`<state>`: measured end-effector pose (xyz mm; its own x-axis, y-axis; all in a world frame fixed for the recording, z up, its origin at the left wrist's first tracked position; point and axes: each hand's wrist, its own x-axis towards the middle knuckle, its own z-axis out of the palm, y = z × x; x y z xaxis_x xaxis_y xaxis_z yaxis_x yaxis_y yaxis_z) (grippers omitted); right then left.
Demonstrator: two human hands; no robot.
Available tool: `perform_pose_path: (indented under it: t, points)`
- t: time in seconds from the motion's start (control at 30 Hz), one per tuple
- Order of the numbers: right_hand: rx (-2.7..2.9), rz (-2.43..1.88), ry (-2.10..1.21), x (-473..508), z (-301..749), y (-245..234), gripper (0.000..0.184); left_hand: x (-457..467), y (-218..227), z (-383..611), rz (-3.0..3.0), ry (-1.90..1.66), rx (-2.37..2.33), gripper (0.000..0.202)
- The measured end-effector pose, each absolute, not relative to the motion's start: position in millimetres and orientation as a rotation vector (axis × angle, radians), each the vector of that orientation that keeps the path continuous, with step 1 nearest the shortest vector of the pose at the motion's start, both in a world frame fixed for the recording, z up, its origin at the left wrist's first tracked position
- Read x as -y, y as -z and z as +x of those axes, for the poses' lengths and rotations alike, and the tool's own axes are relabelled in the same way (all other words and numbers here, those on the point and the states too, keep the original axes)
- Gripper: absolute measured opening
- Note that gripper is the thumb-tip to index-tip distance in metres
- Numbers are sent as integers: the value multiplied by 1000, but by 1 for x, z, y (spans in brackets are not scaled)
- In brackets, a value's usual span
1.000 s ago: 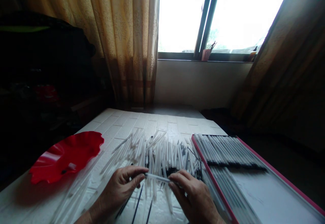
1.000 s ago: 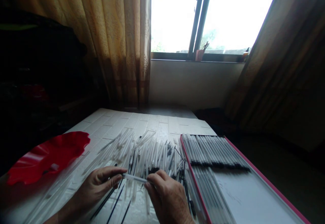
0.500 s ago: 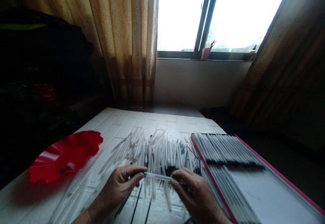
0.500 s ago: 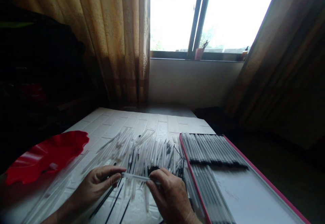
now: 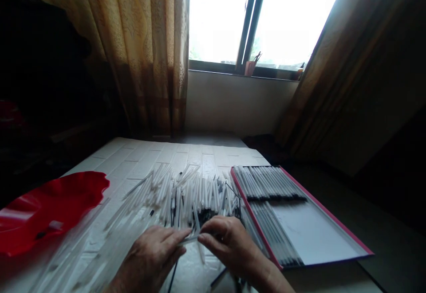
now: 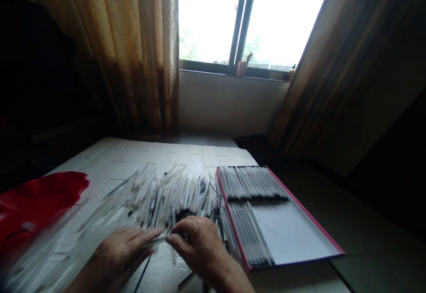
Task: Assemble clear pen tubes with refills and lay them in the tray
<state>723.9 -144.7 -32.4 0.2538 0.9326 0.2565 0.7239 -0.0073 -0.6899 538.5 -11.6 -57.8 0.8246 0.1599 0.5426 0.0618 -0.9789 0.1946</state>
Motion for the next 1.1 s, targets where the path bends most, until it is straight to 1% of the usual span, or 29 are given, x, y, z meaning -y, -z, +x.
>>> perform_pose_path:
  t: [0.07,0.13,0.23,0.3,0.4,0.47,0.6,0.77,0.97,1.1]
  points:
    - [1477,-1753,-410,146,728,28,16,13,55,541,2813,-858,-169,23]
    - [1409,-1758,-394,151,738,21,21,12,54,542,2776,-894,-200,22]
    - [1390,-1892,-299,161,754,11,18,9,56,541,2761,-967,-242,18]
    - [1477,-2035,-239,169,759,8,13,9,58,540,2763,-974,-255,15]
    - [1677,-2210,-159,181,754,14,22,10,60,539,2772,-966,-246,13]
    - [1757,-2286,-119,187,748,22,24,11,59,540,2789,-974,-212,14]
    - [1745,-2370,-89,192,741,35,14,11,56,541,2796,-897,-161,13]
    - [1700,-2494,-155,188,736,38,3,11,56,541,2762,-718,-237,19]
    - [1692,-2504,-193,185,730,38,8,11,58,541,2742,-702,-233,15]
    - [1696,-2486,-196,185,730,39,11,10,60,541,2784,-731,-231,17]
